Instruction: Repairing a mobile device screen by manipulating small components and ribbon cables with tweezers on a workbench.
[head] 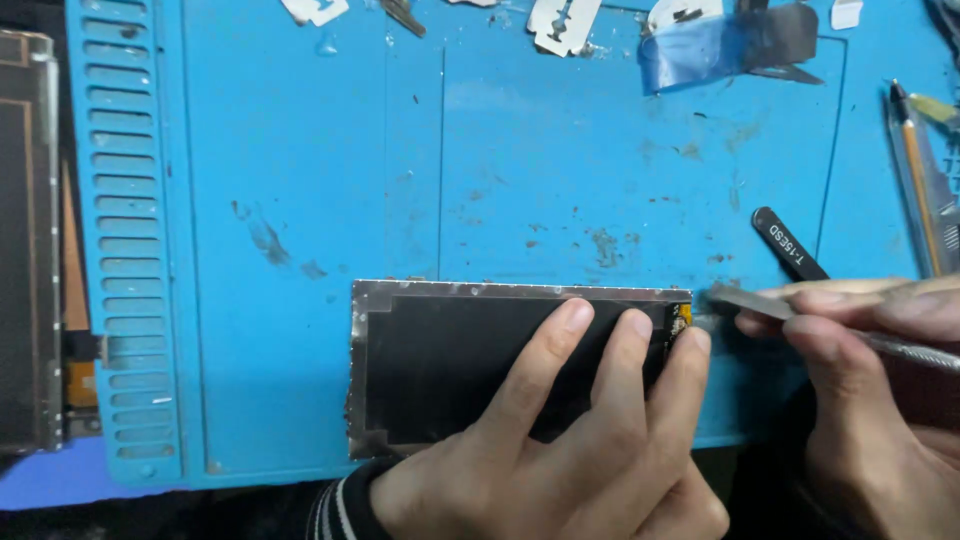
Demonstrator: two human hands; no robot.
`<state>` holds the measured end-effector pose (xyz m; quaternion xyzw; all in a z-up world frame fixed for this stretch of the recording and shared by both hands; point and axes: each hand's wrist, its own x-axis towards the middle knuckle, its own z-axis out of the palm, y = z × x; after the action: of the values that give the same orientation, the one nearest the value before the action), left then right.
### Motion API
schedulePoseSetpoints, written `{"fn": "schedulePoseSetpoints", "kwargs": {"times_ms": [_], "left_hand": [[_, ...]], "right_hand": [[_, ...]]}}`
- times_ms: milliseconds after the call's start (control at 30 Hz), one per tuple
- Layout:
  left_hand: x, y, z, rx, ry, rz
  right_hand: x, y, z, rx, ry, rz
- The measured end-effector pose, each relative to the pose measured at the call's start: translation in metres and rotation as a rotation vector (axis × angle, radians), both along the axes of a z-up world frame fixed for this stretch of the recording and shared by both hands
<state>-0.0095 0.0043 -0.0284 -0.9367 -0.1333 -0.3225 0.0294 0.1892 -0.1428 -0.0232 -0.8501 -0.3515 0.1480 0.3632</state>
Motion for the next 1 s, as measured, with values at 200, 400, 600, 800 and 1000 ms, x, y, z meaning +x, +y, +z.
{"fn": "schedulePoseSetpoints", "kwargs": {"times_ms": [200, 400, 600, 800, 1000], "left_hand": [[-0.003, 0.000, 0.000, -0.029, 0.093, -0.026], [-0.004, 0.001, 0.001, 0.009, 0.098, -0.001], [-0.007, 0.004, -0.001, 0.057, 0.112, 0.000], [-0.006, 0.000, -0.007, 0.040, 0.095, 0.010], [-0.005, -0.005, -0.008, -0.024, 0.055, 0.024]], "right_hand": [[0.005, -0.010, 0.000, 0.045, -0.089, 0.198], [-0.008, -0.004, 0.003, 0.061, 0.055, 0.109], [0.049, -0.021, -0.007, -0.208, 0.344, -0.028], [0.000, -0.009, -0.005, 0.045, 0.130, 0.147], [0.021, -0.017, -0.015, 0.019, 0.087, 0.250]]}}
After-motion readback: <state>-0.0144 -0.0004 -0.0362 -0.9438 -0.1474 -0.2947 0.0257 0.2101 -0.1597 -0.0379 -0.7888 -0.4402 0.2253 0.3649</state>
